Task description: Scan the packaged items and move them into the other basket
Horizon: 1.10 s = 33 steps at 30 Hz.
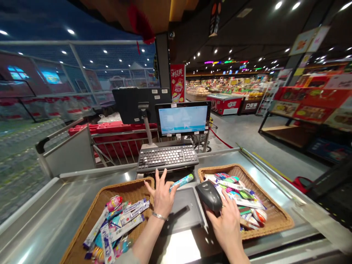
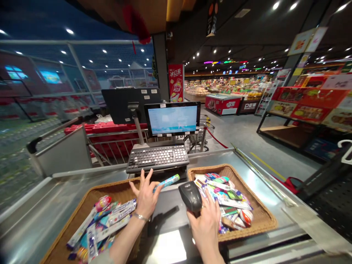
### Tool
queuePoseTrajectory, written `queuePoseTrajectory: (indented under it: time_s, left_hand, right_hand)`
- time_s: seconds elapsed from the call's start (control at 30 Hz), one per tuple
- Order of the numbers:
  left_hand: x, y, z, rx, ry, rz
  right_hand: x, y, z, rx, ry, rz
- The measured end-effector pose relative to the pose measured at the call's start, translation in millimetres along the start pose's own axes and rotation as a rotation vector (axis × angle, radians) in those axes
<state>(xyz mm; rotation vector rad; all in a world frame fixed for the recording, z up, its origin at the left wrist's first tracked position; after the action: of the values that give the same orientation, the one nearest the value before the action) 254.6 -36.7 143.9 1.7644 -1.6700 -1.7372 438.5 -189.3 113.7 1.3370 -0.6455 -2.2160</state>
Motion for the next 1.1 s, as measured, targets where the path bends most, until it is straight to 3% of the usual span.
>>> queuePoseTrajectory:
  time_s: [0.57, 1.1]
  left_hand:
    - [-5.5, -58.2, -89.0, 0.115, -0.103, 0.088]
    - [-20.7, -123.8, -139.8, 0.131, -0.145, 0.168]
  right_hand:
    - [-3.5, 37.5, -86.8, 0.112, -0.257, -0.066]
    - [-15.5, 57.0, -153.2, 0.18, -0.409, -0.086]
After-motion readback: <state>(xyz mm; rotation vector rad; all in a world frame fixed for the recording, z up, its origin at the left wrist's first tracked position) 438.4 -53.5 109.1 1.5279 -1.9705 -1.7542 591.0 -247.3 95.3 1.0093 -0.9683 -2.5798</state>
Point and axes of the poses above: each hand's wrist, its own x-axis away from the middle knuckle, its own y-axis out of the back of the hand, z = x × y, the point moved 6 cm from there along -x, towards the middle knuckle, and after that the axes turned 2 degrees about y, right-handed, at the moved point
